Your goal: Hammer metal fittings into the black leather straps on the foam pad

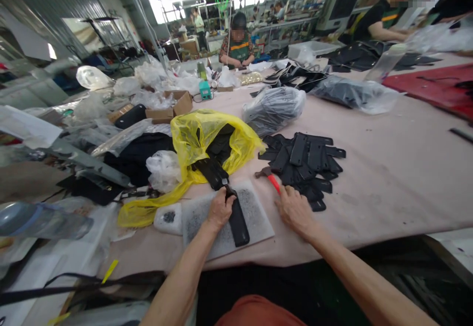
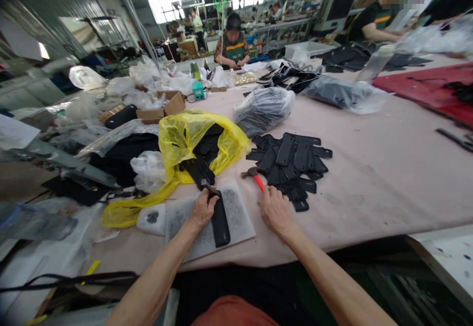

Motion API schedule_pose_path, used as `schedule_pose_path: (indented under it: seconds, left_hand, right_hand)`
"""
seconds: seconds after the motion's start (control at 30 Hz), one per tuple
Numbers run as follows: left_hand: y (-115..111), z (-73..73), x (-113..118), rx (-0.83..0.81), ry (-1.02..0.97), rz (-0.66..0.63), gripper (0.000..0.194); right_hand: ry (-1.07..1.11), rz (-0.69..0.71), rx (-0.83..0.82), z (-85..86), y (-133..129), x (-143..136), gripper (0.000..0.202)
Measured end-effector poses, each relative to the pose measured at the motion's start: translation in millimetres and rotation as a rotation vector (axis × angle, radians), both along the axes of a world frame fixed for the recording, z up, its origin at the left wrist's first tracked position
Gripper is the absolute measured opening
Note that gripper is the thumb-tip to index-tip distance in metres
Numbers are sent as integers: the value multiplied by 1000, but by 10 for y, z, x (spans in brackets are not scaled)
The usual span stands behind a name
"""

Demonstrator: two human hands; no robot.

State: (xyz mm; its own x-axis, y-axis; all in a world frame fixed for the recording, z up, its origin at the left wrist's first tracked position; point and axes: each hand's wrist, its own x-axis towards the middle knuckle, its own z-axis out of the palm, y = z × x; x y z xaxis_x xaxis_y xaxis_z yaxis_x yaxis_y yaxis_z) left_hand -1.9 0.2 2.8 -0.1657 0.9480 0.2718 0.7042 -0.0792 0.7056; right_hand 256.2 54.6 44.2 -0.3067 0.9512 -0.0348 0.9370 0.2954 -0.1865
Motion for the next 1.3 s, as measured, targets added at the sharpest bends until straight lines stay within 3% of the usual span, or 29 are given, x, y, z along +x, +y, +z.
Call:
schedule_pose_path:
  seconds: [0.1, 0.23, 0.4, 0.57, 0.67, 0.83, 0.97, 1.1, 1.3]
  left_hand:
    - [-86, -11, 16, 13, 18, 27, 40]
    - [-151, 1, 28, -5, 19, 28, 43]
    - [-150, 111, 14, 12, -214, 116, 30]
    - [-130, 175, -9, -27, -285, 167, 16]
    - [-86, 146, -68, -52, -335, 197, 18]
    - [-38, 67, -264, -61, -484, 374, 32]
    - [-157, 112, -320, -79, -412, 327, 29]
    - [-355, 222, -216, -128, -286, 305, 24]
    - [-623, 289, -135, -114, -255, 253, 21]
  right_hand:
    - [99, 190, 146, 91, -213, -299, 50]
    - [270, 421, 77, 88, -526, -742, 53]
    - [295, 390, 67, -125, -727, -964, 52]
    - [306, 370, 66, -157, -728, -946, 51]
    - [304, 364, 51, -136, -722, -947, 51]
    - [330, 359, 51, -130, -723, -943, 50]
    - [326, 360, 52, -138, -737, -938, 50]
    - [302, 368, 51, -99, -723, -951, 48]
    - [304, 354, 72, 1, -524, -1013, 33]
